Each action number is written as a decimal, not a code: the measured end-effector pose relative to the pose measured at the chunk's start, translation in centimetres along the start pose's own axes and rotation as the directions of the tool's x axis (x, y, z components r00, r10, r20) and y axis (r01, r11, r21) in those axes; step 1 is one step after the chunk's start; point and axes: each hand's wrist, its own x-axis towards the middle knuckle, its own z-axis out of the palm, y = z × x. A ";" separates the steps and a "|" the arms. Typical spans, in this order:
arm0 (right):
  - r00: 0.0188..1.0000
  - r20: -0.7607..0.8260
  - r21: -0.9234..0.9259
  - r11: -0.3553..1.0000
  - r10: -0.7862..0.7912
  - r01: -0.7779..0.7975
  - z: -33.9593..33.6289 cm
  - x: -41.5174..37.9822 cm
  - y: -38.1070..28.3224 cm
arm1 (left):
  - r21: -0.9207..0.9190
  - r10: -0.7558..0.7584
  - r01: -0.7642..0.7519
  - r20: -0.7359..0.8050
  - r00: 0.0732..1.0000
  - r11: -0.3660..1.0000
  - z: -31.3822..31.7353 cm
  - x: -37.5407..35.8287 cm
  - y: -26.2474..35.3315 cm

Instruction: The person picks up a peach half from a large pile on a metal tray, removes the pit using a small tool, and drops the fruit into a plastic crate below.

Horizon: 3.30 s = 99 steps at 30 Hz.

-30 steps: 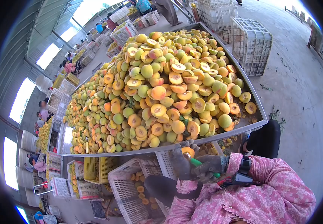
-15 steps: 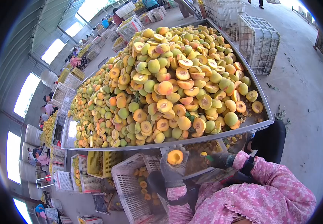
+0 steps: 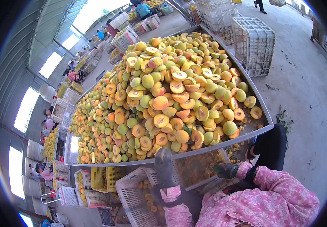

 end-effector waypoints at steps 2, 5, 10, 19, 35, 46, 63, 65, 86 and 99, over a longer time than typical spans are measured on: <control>0.995 -0.095 -0.010 0.999 -0.031 0.030 -0.7 -1.3 -0.1 | 0.380 -0.002 -0.044 0.121 0.993 0.924 5.5 3.2 -0.1; 0.980 0.060 0.205 0.959 0.187 -0.196 -5.5 -3.4 -2.7 | 0.526 -0.168 0.079 0.125 0.978 0.847 8.2 5.2 0.9; 0.902 0.265 0.825 0.405 0.340 -0.395 -6.9 -5.0 -2.9 | -0.693 -0.250 0.425 0.346 0.905 0.583 4.9 2.6 -1.4; 0.989 0.026 0.912 0.401 0.144 -0.082 -13.5 -2.7 -11.9 | -0.823 -0.133 0.552 0.566 0.813 -0.133 1.8 -3.6 4.9; 0.935 -0.152 0.872 0.488 0.322 -0.027 -13.8 0.6 -13.0 | -0.345 0.177 -0.050 0.349 0.920 0.937 3.4 -8.2 3.1; 0.877 -0.479 0.474 0.847 0.019 0.241 -15.0 -0.4 -13.3 | -0.222 0.116 -0.063 0.232 0.966 0.973 4.9 -7.8 1.9; 0.921 -0.356 0.003 0.985 -0.161 0.173 -10.6 -0.3 -12.8 | -0.868 -0.155 0.477 0.457 0.876 0.136 5.0 -7.9 4.1; 0.963 -0.270 0.074 0.997 0.001 0.020 -10.5 -0.2 -12.9 | -0.881 -0.053 0.463 0.460 0.886 0.100 5.0 -8.0 4.5; 0.972 -0.109 -0.115 0.968 0.210 -0.222 -8.8 1.9 -12.8 | -0.738 -0.157 0.338 0.306 0.939 0.583 5.7 -7.4 2.4; 0.995 -0.050 -0.055 0.995 -0.090 0.087 -9.6 3.1 -11.5 | -0.760 -0.126 0.442 0.439 0.890 0.477 4.9 -6.2 1.1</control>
